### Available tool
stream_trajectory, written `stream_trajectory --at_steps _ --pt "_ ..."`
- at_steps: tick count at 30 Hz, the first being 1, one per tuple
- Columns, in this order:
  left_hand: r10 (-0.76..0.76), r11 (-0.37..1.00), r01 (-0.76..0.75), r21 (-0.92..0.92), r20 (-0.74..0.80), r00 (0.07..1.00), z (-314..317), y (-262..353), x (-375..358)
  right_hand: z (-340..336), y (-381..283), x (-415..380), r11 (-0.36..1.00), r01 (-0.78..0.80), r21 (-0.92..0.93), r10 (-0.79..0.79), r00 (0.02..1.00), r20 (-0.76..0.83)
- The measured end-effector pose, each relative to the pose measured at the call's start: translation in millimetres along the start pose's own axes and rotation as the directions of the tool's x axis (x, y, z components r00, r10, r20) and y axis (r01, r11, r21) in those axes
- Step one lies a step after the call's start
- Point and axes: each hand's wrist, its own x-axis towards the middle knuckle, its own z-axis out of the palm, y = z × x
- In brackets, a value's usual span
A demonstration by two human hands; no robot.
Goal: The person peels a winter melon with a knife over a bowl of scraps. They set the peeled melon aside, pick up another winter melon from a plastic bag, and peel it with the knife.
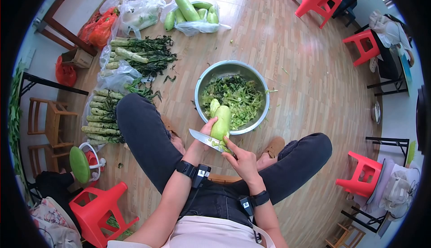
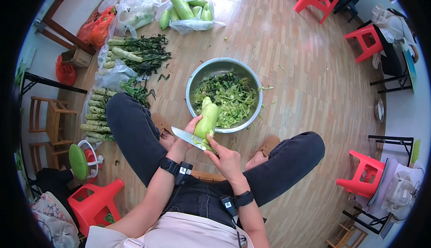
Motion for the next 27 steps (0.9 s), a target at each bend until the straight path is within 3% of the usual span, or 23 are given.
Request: stream_trajectory --at_steps 4,8,10,11,12,13,16,19,21,23,27 --pt "0.013 0.996 -0.007 0.083 -0.067 0.998 6 -4 -3 2 0 2 1.0 0.022 0.013 -0.022 0.999 -0.024" --pt "0.008 0.999 -0.006 0.05 -0.05 0.999 10 -8 -10 5 2 2 0.999 0.019 -0.039 -0.022 0.997 -0.073" --pt "0.042 0.968 -0.013 0.251 -0.111 0.993 10 -12 -12 5 5 6 0.999 0.016 -0.032 -0.019 0.996 -0.09" --pt "0.142 0.931 -0.091 0.354 -0.122 0.982 11 -18 -11 7 11 8 0.994 -0.092 0.062 0.095 0.994 -0.054" --pt "0.07 0.951 -0.04 0.306 -0.088 0.994 16 -19 -13 8 14 10 0.968 -0.2 0.153 0.204 0.979 -0.009" --pt "0.001 0.965 0.013 0.261 -0.051 0.999 19 -18 -17 11 15 10 0.967 -0.199 0.157 0.203 0.979 -0.009" --pt "-0.007 0.974 0.025 0.227 -0.08 0.997 21 -17 -16 12 17 7 0.925 -0.242 0.292 0.262 0.965 -0.031" --pt "-0.064 0.988 0.075 0.134 -0.088 0.994 9 -11 -8 7 9 2 0.936 -0.239 0.258 0.235 0.971 0.049" --pt "-0.081 0.994 0.087 0.066 -0.089 0.993 1 -6 -3 1 1 1 0.992 -0.087 0.089 0.079 0.993 0.092" --pt "-0.033 0.997 0.03 0.073 0.032 0.999 -5 -2 0 1 -1 2 0.995 -0.06 0.073 0.054 0.995 0.088" --pt "-0.07 0.993 0.055 0.103 0.15 0.986 -11 1 7 3 1 2 0.999 0.037 0.032 -0.039 0.999 0.035"
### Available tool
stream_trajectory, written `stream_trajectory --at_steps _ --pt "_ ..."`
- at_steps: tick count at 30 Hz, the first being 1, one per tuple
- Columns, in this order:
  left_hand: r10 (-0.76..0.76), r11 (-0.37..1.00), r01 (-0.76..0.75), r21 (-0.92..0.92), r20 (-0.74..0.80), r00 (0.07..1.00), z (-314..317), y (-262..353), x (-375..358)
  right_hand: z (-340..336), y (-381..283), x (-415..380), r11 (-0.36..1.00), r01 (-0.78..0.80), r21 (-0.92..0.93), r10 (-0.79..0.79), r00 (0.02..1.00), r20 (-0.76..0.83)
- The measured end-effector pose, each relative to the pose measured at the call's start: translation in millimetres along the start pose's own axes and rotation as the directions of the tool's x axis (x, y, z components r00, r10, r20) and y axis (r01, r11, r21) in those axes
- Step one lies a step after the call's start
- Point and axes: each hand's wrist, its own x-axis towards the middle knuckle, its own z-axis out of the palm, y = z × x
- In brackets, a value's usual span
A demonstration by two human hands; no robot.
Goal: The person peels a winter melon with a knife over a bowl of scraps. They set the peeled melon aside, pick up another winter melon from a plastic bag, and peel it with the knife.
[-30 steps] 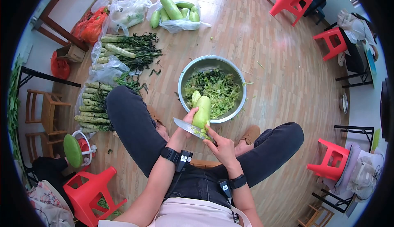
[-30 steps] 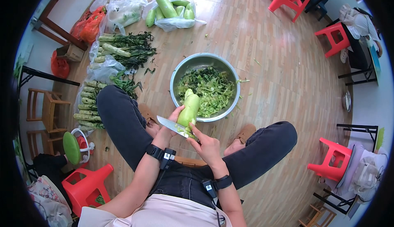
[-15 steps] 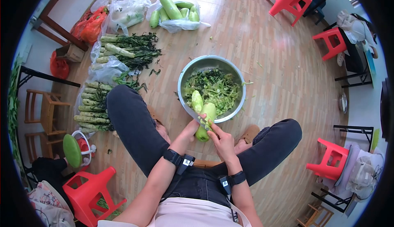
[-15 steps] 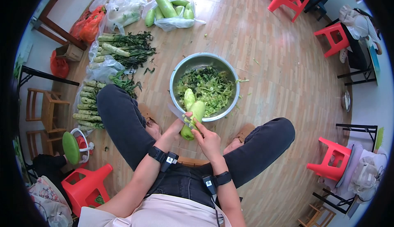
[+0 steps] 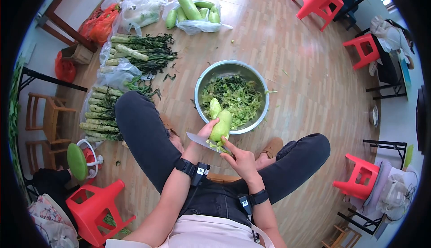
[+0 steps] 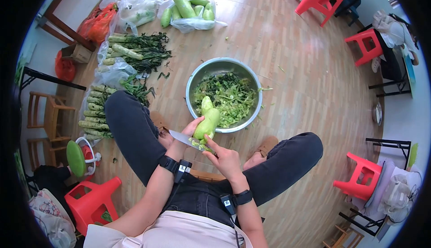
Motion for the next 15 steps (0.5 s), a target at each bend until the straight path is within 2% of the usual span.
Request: stream_trajectory --at_steps 4,6,9,13,15 --pt "-0.004 0.998 0.009 0.059 -0.078 0.997 7 -1 -7 0 0 -1 0.999 0.048 -0.012 -0.049 0.998 -0.045" --pt "-0.041 0.993 0.055 0.109 -0.128 0.991 6 -2 -6 -5 -3 0 0.999 -0.023 -0.047 0.023 1.0 0.0" --pt "-0.034 0.993 0.04 0.115 -0.051 0.998 7 0 -7 -3 0 -1 0.997 0.001 -0.073 -0.001 1.0 -0.01" --pt "-0.048 0.993 0.061 0.097 -0.127 0.991 13 -1 -9 -1 0 -1 0.998 0.019 -0.062 -0.022 0.999 -0.045" --pt "-0.079 0.996 0.084 0.027 -0.153 0.985 13 -3 -8 -1 0 0 0.997 0.013 -0.072 -0.017 0.998 -0.058"
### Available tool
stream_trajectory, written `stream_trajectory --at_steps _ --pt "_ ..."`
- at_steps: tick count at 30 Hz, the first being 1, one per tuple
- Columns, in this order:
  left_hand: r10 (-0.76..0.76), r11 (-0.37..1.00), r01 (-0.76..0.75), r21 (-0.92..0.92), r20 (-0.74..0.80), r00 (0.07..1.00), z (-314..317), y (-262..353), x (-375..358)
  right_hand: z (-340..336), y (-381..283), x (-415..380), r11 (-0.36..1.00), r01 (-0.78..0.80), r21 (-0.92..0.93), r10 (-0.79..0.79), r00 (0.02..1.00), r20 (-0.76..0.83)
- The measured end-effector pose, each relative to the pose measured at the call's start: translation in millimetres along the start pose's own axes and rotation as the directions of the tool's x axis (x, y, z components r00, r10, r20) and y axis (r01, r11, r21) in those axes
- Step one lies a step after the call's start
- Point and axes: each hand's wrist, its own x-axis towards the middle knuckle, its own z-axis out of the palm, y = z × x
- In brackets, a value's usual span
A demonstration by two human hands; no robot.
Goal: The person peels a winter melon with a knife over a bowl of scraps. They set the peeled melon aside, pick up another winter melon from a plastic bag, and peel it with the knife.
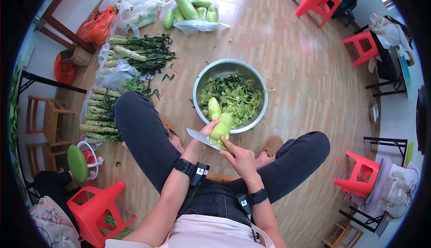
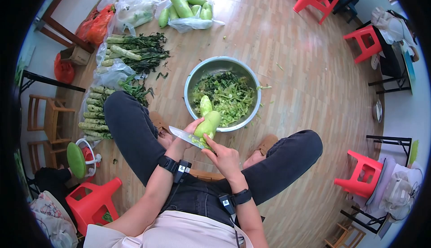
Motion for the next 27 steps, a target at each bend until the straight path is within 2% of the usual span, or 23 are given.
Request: stream_trajectory --at_steps 4,6,9,13,15,16,17,18,19,21,22,23,24,25,26,27 --pt "0.06 0.997 -0.06 -0.041 -0.001 0.998 -4 -4 3 6 2 1 0.997 0.019 -0.069 -0.022 0.999 -0.041" --pt "0.098 0.995 -0.099 -0.004 -0.078 0.992 2 -4 -3 10 1 1 0.995 0.019 -0.1 -0.03 0.993 -0.113" --pt "0.102 0.995 -0.104 -0.011 -0.106 0.989 -1 -4 -1 17 0 3 0.994 0.009 -0.107 -0.028 0.984 -0.175" --pt "0.084 0.996 -0.083 0.015 -0.122 0.989 1 -7 -2 18 -5 6 0.992 -0.063 -0.11 0.046 0.988 -0.148" --pt "0.139 0.99 -0.136 0.031 -0.161 0.977 6 -10 -3 25 -1 8 0.993 -0.109 0.052 0.119 0.958 -0.262" --pt "0.147 0.989 -0.142 0.04 -0.175 0.974 10 -9 -3 29 4 8 0.993 -0.109 0.052 0.119 0.958 -0.262" --pt "0.148 0.989 -0.143 0.04 -0.175 0.973 11 -9 -2 34 10 7 0.798 -0.299 0.523 0.406 0.909 -0.1" --pt "0.153 0.988 -0.147 0.046 -0.185 0.971 11 -9 -3 34 9 9 0.364 -0.434 0.824 0.558 0.81 0.181" --pt "0.157 0.987 -0.15 0.052 -0.198 0.968 10 -8 -4 31 9 9 0.363 -0.436 0.824 0.555 0.811 0.185" --pt "0.154 0.988 -0.147 0.048 -0.213 0.965 10 -5 -5 21 10 8 0.098 -0.391 0.915 0.561 0.781 0.273" --pt "0.149 0.989 -0.143 0.045 -0.225 0.963 11 -4 -4 21 13 6 0.173 -0.396 0.902 0.545 0.801 0.247" --pt "0.143 0.99 -0.138 0.04 -0.235 0.961 12 -4 -3 22 14 4 0.175 -0.397 0.901 0.547 0.8 0.247" --pt "0.142 0.99 -0.137 0.039 -0.233 0.962 11 -5 -2 22 14 3 0.506 -0.375 0.777 0.485 0.868 0.103" --pt "0.143 0.99 -0.137 0.044 -0.211 0.967 7 -6 -1 22 13 3 0.773 -0.305 0.557 0.372 0.928 -0.009" --pt "0.145 0.989 -0.138 0.05 -0.191 0.971 4 -6 0 19 12 2 0.772 -0.304 0.558 0.371 0.929 -0.008" --pt "0.147 0.989 -0.14 0.05 -0.195 0.97 4 -5 -2 12 7 3 0.871 -0.303 0.386 0.319 0.947 0.025"
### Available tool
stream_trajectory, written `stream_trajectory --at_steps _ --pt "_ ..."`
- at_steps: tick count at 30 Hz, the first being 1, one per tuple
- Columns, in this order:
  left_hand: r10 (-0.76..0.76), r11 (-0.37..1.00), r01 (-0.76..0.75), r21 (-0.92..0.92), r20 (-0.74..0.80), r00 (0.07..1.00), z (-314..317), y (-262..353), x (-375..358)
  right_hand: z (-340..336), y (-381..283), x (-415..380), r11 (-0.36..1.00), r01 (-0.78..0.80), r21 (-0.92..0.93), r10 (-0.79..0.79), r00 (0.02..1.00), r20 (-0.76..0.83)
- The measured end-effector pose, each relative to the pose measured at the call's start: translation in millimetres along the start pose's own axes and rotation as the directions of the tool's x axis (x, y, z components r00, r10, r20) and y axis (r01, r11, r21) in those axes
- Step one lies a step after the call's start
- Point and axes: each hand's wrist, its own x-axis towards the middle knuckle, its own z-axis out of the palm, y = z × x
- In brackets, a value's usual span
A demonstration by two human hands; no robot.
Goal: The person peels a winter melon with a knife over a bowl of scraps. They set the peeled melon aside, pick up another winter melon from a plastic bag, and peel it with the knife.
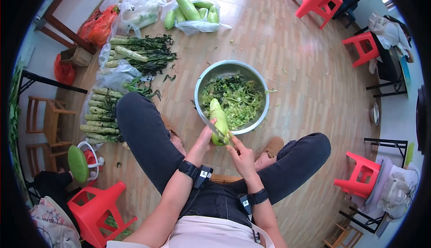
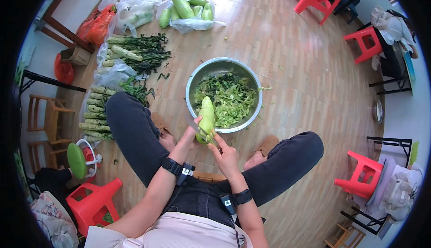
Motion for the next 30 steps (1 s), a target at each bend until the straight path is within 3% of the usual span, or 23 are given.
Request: stream_trajectory --at_steps 1,4,10,12,13,20,30 --pt "0.016 0.999 -0.016 0.031 -0.02 1.0 1 1 -2 -2 -4 -1 0.98 0.038 -0.193 -0.028 0.998 0.058" --pt "0.046 0.998 -0.046 0.045 0.006 0.999 -3 -1 3 -3 -4 -1 0.929 0.154 -0.336 -0.136 0.988 0.076" --pt "0.032 0.993 -0.035 0.114 0.024 0.999 6 2 -9 -5 -4 3 0.898 0.225 -0.377 -0.237 0.971 0.017" --pt "0.065 0.982 -0.068 0.178 0.025 0.998 6 0 -8 -7 -4 3 0.921 0.176 -0.347 -0.179 0.984 0.026" --pt "0.031 0.989 -0.038 0.14 0.053 0.998 6 0 -9 -7 -4 2 0.94 0.129 -0.317 -0.122 0.992 0.04" --pt "-0.051 0.998 0.055 -0.034 0.116 0.992 -6 -1 5 -9 -9 -2 0.921 0.178 -0.347 -0.148 0.983 0.111" --pt "-0.09 0.996 0.091 -0.005 0.111 0.99 1 2 -2 -4 -6 -1 0.887 0.225 -0.403 -0.223 0.973 0.054"
